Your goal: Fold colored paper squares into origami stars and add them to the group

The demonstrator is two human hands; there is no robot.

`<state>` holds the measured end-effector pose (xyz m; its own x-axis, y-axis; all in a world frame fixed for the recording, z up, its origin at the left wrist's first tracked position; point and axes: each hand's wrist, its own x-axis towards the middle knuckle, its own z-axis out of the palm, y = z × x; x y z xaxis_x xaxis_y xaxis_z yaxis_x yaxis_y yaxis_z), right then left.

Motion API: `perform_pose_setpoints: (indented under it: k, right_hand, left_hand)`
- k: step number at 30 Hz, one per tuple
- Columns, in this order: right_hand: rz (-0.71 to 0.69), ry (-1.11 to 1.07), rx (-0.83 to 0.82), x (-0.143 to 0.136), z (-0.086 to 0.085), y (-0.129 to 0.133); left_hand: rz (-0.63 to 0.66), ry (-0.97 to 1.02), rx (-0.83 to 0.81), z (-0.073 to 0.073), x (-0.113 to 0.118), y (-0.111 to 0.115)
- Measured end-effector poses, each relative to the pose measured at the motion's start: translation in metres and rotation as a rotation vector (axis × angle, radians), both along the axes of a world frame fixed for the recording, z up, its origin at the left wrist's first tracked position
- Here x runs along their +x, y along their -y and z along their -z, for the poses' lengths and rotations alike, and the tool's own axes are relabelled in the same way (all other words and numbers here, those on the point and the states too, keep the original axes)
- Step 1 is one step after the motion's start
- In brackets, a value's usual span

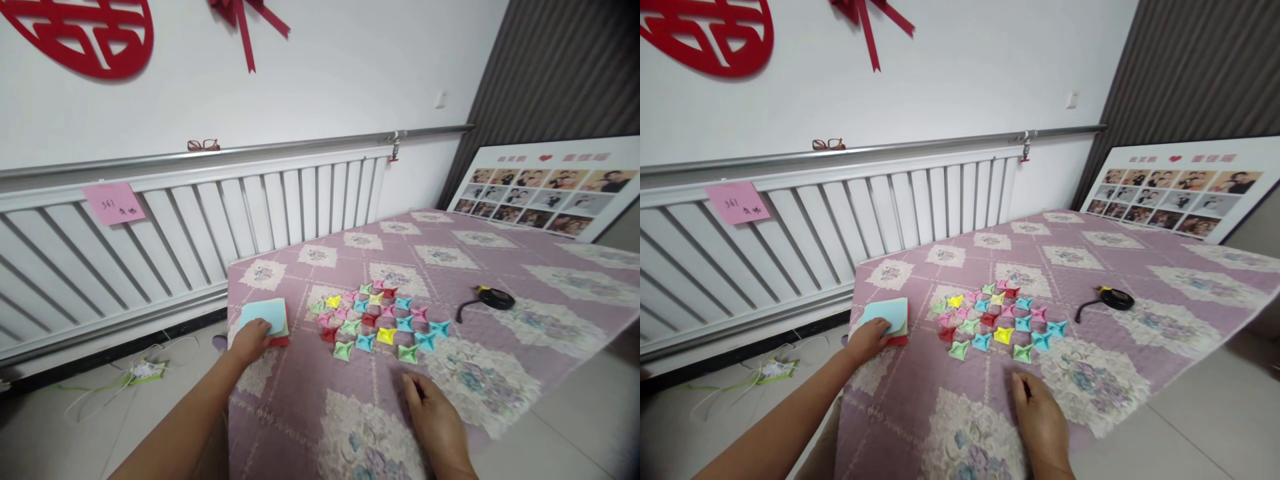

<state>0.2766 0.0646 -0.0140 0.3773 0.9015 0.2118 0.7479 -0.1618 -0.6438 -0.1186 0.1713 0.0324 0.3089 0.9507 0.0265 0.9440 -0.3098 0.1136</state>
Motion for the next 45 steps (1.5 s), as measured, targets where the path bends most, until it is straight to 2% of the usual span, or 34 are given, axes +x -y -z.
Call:
perform_pose_setpoints:
  k: [21, 30, 38, 41, 45]
  right_hand:
    - [-0.006, 0.015, -0.043, -0.001, -0.002, 0.0]
    - [0.006, 0.01, -0.079, 0.0, -0.002, -0.001]
    - [0.008, 0.004, -0.06, 0.001, 0.001, -0.003]
    - [0.004, 0.008, -0.013, 0.0, 0.003, -0.002]
    - [-0.03, -0.006, 0.139, -0.011, 0.001, 0.001]
  left_hand:
    - [0.0, -0.038, -0.017, -0.003, -0.004, -0.004]
    - [-0.018, -0.069, -0.001, 0.003, -0.002, -0.005]
    - [-0.019, -0.077, 0.013, -0.003, 0.0, -0.004]
    - [-0.061, -0.092, 0.018, -0.003, 0.0, -0.004]
    - [-0.107, -0.107, 0.025, 0.0, 0.003, -0.004]
